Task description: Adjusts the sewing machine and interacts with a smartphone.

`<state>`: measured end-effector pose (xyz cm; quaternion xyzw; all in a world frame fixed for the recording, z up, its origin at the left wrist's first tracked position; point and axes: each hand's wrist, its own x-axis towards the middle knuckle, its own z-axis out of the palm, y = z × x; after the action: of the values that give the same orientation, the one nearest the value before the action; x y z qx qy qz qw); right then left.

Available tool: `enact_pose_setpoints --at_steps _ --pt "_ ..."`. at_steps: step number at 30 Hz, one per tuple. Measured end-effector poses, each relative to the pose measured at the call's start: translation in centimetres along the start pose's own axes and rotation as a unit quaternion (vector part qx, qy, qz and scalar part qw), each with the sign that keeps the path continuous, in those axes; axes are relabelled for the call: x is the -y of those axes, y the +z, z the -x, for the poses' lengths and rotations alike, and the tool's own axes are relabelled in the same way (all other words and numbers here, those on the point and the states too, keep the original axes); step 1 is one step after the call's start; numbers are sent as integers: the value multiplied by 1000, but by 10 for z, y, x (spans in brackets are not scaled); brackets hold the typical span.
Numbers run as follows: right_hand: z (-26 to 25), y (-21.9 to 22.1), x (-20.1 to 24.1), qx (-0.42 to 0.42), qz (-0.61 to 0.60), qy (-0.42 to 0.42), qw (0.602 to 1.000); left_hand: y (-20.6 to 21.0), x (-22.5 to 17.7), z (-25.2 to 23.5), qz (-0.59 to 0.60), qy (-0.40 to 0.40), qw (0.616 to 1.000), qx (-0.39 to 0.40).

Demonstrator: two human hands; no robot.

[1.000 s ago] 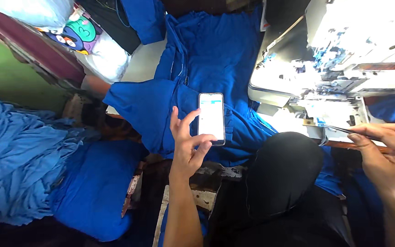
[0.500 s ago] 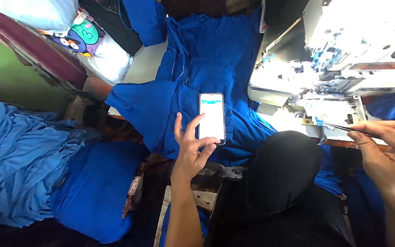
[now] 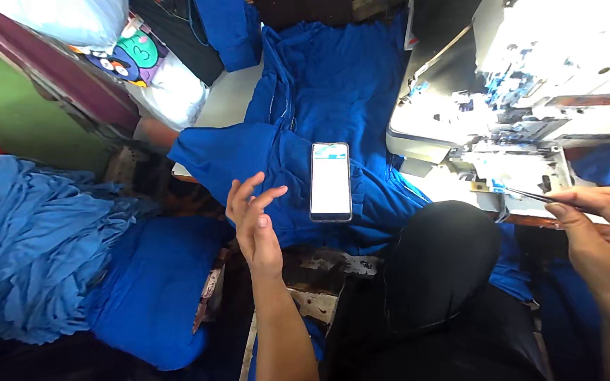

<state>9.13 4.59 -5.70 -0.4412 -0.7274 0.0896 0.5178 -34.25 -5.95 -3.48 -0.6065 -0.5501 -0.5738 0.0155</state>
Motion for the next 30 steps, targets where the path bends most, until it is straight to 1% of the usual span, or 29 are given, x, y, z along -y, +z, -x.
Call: enact_pose_setpoints --at_steps 2,6,10,12,14,16,18,19,25,30 --pt "1 0 0 1 1 3 1000 2 0 3 8 -3 1000 8" --pt "2 0 0 1 -2 4 1000 7 1 7 -16 12 999 28" --pt "2 0 -1 -4 -4 2 1000 9 2 8 -13 17 999 26" --pt "2 -1 -1 -3 -3 1 1000 10 1 7 -34 16 999 30" --pt "2 -1 0 -2 -1 0 1000 13 -2 1 -84 14 994 67" --pt "1 -1 2 3 3 -2 1000 20 -4 -7 -128 6 983 133" --pt "1 -1 3 3 6 -3 1000 31 -2 -15 -153 6 970 190" --pt "1 -2 4 1 7 -2 1000 36 0 -18 -159 6 965 207" --pt "5 -9 3 -16 21 5 1000 47 6 -28 -188 -16 953 238" --pt "4 -11 4 -13 29 12 999 50 4 -27 -203 -28 947 249"
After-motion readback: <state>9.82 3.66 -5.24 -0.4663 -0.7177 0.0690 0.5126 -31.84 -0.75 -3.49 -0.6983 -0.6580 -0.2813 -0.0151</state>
